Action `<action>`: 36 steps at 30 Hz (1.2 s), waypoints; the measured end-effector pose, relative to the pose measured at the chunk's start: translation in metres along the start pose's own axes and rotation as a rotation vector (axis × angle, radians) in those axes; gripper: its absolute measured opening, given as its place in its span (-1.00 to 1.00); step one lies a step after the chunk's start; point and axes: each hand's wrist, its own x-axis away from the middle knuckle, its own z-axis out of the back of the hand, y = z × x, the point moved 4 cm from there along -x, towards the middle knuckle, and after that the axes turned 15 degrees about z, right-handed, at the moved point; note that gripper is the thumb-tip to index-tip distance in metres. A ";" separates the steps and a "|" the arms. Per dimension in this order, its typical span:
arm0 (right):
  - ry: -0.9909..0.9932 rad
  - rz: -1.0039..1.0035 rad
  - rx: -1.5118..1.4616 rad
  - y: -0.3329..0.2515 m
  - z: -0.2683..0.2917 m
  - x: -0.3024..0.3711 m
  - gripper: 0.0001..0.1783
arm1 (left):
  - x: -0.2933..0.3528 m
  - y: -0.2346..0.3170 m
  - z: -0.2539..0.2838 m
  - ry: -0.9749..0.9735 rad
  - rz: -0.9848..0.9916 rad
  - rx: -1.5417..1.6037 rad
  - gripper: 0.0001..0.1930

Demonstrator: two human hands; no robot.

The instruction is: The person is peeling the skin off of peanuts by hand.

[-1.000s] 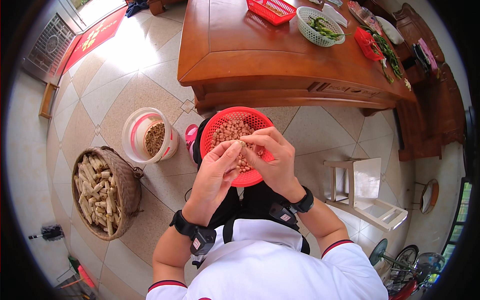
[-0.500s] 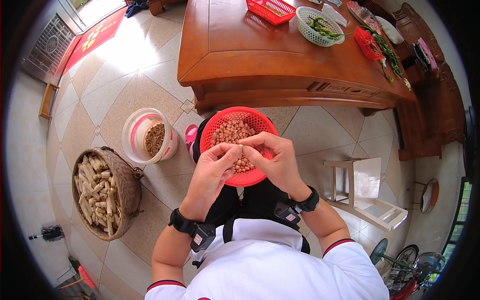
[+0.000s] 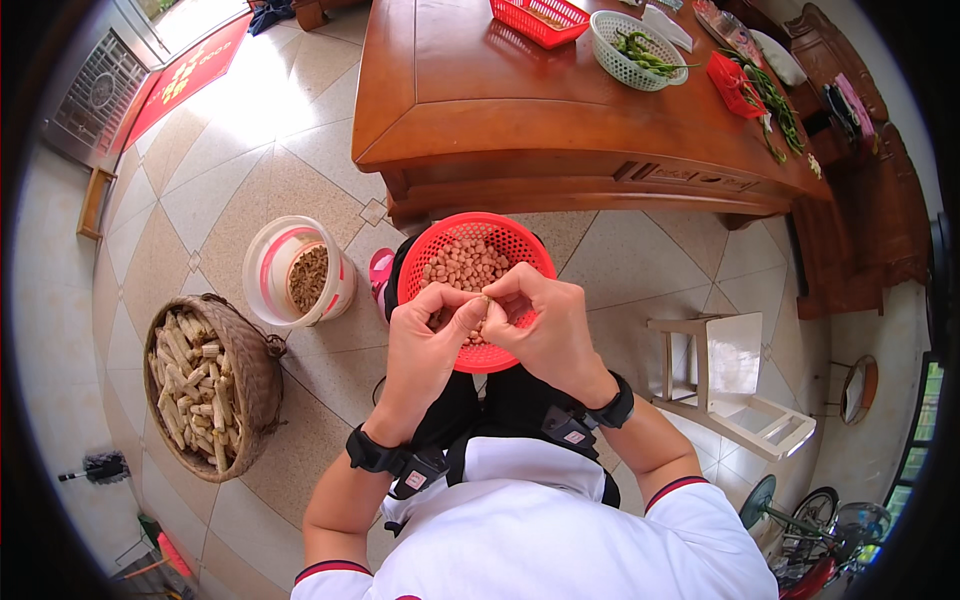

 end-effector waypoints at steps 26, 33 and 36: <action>0.115 -0.071 0.000 0.012 -0.007 0.004 -0.93 | 0.003 0.000 -0.007 0.147 -0.016 -0.079 -0.83; 0.162 -0.291 -0.424 0.031 -0.004 0.007 -0.90 | -0.003 -0.010 0.000 -0.035 0.211 0.278 -0.82; 0.062 -0.323 -0.484 0.028 0.000 0.004 -0.87 | -0.005 -0.012 0.000 -0.083 0.294 0.323 -0.83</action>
